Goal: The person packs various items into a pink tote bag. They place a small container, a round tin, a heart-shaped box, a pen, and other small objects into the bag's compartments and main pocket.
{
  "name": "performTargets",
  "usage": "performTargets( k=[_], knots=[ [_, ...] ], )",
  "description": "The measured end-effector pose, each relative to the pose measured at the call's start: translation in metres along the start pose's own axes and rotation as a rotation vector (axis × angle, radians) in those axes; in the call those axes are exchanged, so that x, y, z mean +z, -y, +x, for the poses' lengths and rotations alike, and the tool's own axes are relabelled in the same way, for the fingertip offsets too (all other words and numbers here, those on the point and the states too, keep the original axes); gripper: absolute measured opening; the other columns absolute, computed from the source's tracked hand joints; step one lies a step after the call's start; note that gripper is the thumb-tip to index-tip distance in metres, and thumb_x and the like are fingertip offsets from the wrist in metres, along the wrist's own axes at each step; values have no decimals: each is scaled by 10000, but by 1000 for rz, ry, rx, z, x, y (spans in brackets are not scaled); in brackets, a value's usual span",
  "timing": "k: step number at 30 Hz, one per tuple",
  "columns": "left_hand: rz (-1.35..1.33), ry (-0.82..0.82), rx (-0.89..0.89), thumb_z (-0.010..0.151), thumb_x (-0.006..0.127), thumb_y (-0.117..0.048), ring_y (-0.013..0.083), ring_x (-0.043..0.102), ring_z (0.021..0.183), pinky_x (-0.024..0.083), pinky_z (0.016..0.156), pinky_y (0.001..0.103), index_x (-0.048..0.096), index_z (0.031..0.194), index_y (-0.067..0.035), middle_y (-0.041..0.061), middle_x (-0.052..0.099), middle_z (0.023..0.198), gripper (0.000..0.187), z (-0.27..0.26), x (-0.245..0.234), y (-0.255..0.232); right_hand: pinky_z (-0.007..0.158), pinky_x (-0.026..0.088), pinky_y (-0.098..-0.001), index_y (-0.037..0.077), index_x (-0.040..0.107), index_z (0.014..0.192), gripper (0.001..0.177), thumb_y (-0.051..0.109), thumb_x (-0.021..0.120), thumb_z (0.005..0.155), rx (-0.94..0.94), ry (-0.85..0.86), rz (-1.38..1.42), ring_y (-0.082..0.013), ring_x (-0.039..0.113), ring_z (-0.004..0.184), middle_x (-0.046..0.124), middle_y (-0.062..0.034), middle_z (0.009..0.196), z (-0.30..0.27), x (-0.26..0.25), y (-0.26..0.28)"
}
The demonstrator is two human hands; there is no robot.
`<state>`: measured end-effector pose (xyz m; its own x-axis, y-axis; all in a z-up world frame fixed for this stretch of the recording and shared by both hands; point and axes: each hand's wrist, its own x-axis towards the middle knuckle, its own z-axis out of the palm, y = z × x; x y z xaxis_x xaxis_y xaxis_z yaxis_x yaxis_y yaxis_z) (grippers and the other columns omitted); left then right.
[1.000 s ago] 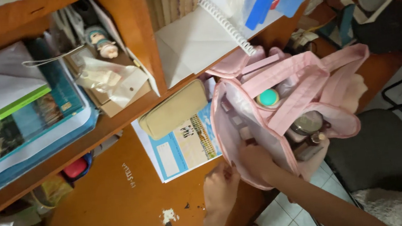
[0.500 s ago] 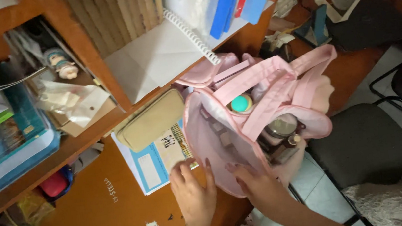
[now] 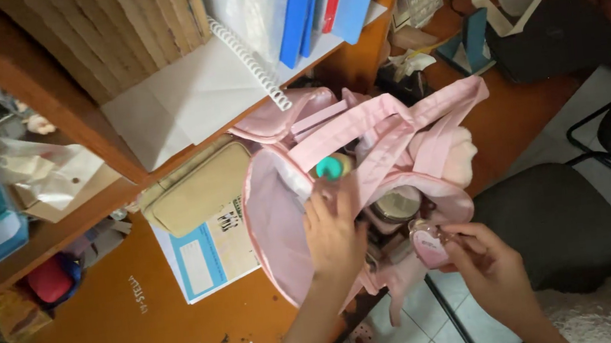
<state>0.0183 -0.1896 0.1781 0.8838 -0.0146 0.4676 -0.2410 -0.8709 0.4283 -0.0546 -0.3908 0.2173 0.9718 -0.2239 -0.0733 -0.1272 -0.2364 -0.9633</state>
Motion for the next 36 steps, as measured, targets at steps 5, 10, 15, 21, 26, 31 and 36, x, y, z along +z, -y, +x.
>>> performTargets(
  k=[5,10,15,21,26,31,36],
  knots=[
    [-296,141,-356,814,643,-72,347,654,784,637,549,447,438,1299,-129,146,527,1101,529,29,-27,0,710,669,-328,17,646,1087,238,97,597,868,-108,35,-23,-154,689,912,734,-118,1052,13,-7,-21],
    [-548,146,-515,830,576,53,182,633,574,649,491,248,615,1108,5,117,624,957,285,23,-32,32,714,653,-299,35,636,1094,229,85,589,876,-118,71,11,-145,692,974,742,-124,1070,20,-5,-22],
    [-577,-16,-446,950,551,-163,97,473,439,361,419,303,724,1082,-68,19,672,649,238,7,-30,45,708,546,-262,103,659,1108,267,195,628,859,-45,72,-142,-118,707,1034,763,-50,1094,24,0,-18],
    [-731,-12,-732,971,411,-329,155,574,760,458,629,312,651,1189,-68,80,682,966,416,-6,-23,45,446,433,-283,188,625,1296,390,200,471,938,111,435,-218,-130,459,414,493,-37,479,42,15,2],
    [-671,-127,-557,1007,417,-167,318,693,980,515,910,453,548,1300,38,187,724,970,380,-5,-20,55,381,278,-265,238,453,1455,507,210,371,956,210,735,-409,-90,300,393,468,17,541,75,44,35],
    [-635,-152,-448,1011,402,-92,285,686,973,496,944,439,553,1276,79,183,720,923,350,-1,-23,61,1011,443,-456,106,655,1253,418,100,477,875,-360,766,-532,-345,598,1169,659,-180,1226,117,54,47],
    [-602,-59,-536,1006,407,-212,385,558,1183,423,1017,523,504,1375,-75,227,652,1179,405,11,-31,39,1056,385,-459,42,660,1256,447,154,433,888,-43,678,-414,-399,545,1221,605,-281,1269,109,51,90]
  ],
)
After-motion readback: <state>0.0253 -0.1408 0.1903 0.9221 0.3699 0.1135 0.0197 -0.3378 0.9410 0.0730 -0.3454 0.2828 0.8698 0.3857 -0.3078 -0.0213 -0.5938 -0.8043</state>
